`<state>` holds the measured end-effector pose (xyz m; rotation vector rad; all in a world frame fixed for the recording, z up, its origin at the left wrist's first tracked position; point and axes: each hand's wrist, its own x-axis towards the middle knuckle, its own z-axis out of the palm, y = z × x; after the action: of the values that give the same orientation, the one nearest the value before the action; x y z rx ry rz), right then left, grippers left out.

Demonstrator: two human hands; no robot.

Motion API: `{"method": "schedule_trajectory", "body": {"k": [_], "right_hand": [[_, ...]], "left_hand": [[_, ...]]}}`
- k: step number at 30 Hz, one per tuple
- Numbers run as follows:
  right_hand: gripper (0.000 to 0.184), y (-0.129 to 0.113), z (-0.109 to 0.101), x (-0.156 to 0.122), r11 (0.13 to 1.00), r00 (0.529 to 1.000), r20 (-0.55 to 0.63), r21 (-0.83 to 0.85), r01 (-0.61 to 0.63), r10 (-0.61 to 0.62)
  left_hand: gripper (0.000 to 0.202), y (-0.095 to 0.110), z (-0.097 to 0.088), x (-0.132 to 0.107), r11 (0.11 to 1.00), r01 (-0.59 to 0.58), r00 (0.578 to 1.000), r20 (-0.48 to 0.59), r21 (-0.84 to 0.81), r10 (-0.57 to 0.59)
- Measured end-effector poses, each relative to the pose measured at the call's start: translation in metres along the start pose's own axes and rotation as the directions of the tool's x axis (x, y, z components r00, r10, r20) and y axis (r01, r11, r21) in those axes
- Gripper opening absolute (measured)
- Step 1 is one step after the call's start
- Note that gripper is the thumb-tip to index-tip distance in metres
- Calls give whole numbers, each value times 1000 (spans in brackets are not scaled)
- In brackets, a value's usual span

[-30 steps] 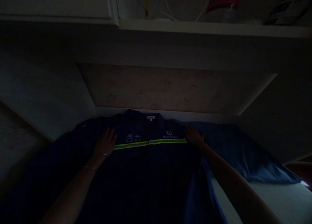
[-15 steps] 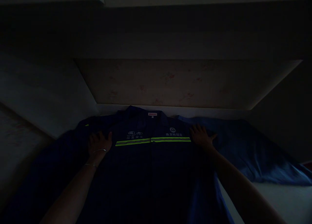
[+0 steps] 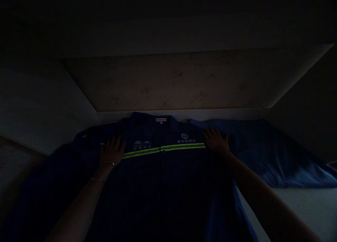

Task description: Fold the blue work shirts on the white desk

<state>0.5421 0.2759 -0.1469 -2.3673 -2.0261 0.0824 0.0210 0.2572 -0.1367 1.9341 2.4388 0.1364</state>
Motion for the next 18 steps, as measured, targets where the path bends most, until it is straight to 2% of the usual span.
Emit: {"method": "schedule_trajectory", "body": {"k": [5, 13, 18], "right_hand": [[60, -5, -5, -3, 999, 999, 20, -24, -35, 35], [59, -3, -5, -3, 999, 1000, 25, -35, -16, 17], [60, 1, -1, -4, 999, 999, -13, -15, 32, -32]], "left_hand": [[71, 1, -1, 1, 1000, -1, 1000, 7, -3, 1], [72, 5, -4, -1, 999, 19, 1000, 24, -26, -18], [73, 3, -6, -6, 994, 104, 995, 11, 16, -104]]}}
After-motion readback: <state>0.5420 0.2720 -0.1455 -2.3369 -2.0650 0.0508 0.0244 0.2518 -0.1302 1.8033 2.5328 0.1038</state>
